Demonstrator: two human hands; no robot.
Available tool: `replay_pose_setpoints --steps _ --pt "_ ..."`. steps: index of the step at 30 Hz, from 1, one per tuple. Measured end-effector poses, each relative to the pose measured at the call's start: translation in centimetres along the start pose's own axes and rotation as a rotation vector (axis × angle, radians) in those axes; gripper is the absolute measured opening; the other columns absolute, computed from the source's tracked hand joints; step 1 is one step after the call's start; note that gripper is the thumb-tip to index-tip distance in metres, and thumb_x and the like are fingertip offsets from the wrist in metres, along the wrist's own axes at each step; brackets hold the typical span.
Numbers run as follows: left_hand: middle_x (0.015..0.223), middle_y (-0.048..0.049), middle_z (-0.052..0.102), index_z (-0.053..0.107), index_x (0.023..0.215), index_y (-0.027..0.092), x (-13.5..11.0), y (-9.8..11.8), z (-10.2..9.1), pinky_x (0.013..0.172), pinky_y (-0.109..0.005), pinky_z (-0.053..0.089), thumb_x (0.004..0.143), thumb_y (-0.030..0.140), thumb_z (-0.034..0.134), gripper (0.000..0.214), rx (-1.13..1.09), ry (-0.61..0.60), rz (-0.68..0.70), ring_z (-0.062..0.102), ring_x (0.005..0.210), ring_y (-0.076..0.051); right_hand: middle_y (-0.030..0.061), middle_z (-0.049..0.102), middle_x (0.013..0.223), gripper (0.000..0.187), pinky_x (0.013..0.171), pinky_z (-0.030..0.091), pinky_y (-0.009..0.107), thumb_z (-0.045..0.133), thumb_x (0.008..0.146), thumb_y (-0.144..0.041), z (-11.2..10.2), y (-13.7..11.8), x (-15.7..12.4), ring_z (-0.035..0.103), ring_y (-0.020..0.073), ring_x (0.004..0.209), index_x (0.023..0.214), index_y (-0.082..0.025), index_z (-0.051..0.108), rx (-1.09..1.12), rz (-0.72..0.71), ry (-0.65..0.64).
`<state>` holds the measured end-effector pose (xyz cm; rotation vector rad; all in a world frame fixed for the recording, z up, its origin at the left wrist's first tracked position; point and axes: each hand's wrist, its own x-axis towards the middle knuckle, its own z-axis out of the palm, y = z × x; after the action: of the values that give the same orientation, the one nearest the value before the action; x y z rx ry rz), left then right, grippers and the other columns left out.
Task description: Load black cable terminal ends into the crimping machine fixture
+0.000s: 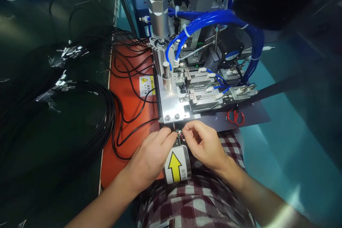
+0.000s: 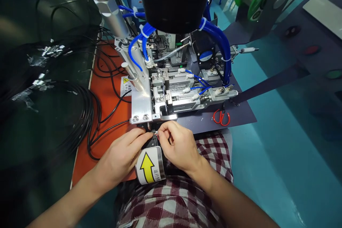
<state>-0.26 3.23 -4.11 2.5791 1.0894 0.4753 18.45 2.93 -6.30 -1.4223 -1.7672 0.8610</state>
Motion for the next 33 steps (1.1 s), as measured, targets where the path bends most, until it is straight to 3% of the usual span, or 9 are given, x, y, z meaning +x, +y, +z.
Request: replay_pose_setpoints --steps 5,11,15,17,20,23,25,29,33 --pt "0.093 -0.0120 0.061 0.061 0.102 0.010 0.1 0.0 0.1 0.067 -0.035 0.056 0.093 0.011 0.039 0.023 -0.011 -0.010 -0.015 0.061 0.080 -0.022 -0.0046 0.048 0.060 0.009 0.049 0.035 0.024 0.055 0.086 -0.021 0.3 0.0 0.1 0.044 0.0107 0.051 0.077 -0.019 0.056 0.158 0.169 -0.031" --pt "0.091 -0.0110 0.061 0.060 0.103 0.011 0.1 0.0 0.2 0.066 -0.033 0.055 0.094 0.011 0.038 0.024 -0.003 -0.005 -0.017 0.060 0.079 -0.022 -0.0036 0.052 0.065 0.010 0.054 0.038 0.024 0.052 0.086 -0.021 0.4 -0.6 0.1 0.047 0.0113 0.057 0.076 -0.019 0.054 0.180 0.245 -0.044" --pt "0.091 -0.0110 0.061 0.060 0.104 0.010 0.1 0.0 0.1 0.067 -0.033 0.055 0.092 0.009 0.040 0.023 0.024 -0.005 -0.001 0.060 0.079 -0.021 -0.0036 0.052 0.064 0.009 0.053 0.036 0.024 0.053 0.082 -0.020 0.3 -1.0 0.4 0.046 0.0109 0.056 0.073 -0.019 0.054 0.222 0.376 -0.050" --pt "0.092 -0.0115 0.061 0.059 0.105 0.009 0.0 0.0 0.0 0.067 -0.033 0.055 0.091 0.007 0.039 0.024 0.054 -0.010 0.007 0.060 0.079 -0.022 -0.0055 0.047 0.056 0.010 0.048 0.031 0.023 0.054 0.079 -0.022 0.2 -1.0 0.8 0.041 0.0092 0.049 0.069 -0.018 0.055 0.359 0.502 -0.092" --pt "0.093 -0.0116 0.061 0.060 0.105 0.010 0.1 0.1 -0.1 0.066 -0.033 0.054 0.091 0.007 0.040 0.024 0.080 -0.029 0.005 0.060 0.078 -0.021 -0.0085 0.036 0.048 0.021 0.042 0.018 0.022 0.056 0.073 -0.026 0.2 -0.7 1.5 0.027 0.0048 0.041 0.056 -0.018 0.046 0.744 0.713 -0.204" --pt "0.094 -0.0114 0.061 0.060 0.105 0.011 0.2 0.1 -0.1 0.066 -0.032 0.054 0.092 0.008 0.039 0.025 0.086 -0.024 0.008 0.060 0.077 -0.021 -0.0077 0.037 0.051 0.026 0.041 0.011 0.021 0.061 0.066 -0.027 0.3 -0.1 1.6 0.025 0.0022 0.039 0.051 -0.018 0.041 0.947 0.825 -0.241" --pt "0.093 -0.0111 0.061 0.059 0.107 0.010 0.2 0.1 -0.1 0.065 -0.032 0.054 0.092 0.007 0.038 0.027 0.091 -0.017 0.006 0.061 0.077 -0.021 -0.0074 0.039 0.052 0.025 0.040 0.011 0.021 0.063 0.065 -0.027 0.6 0.3 1.2 0.027 0.0021 0.039 0.053 -0.018 0.042 0.952 0.838 -0.201" --pt "0.091 -0.0113 0.062 0.059 0.107 0.009 0.2 0.1 -0.1 0.064 -0.032 0.055 0.092 0.008 0.038 0.026 0.077 -0.019 0.007 0.061 0.076 -0.021 -0.0074 0.044 0.053 0.025 0.041 0.021 0.020 0.065 0.072 -0.037 1.2 0.2 -0.6 0.033 0.0039 0.040 0.064 -0.016 0.053 0.862 0.728 -0.068" --pt "0.092 -0.0124 0.062 0.060 0.106 0.009 0.2 0.1 -0.1 0.064 -0.034 0.055 0.093 0.009 0.036 0.027 0.074 0.006 0.016 0.061 0.075 -0.022 -0.0068 0.045 0.049 0.031 0.040 0.028 0.022 0.067 0.073 -0.046 1.2 -0.9 -1.5 0.036 0.0074 0.041 0.070 -0.016 0.059 0.713 0.687 -0.084"
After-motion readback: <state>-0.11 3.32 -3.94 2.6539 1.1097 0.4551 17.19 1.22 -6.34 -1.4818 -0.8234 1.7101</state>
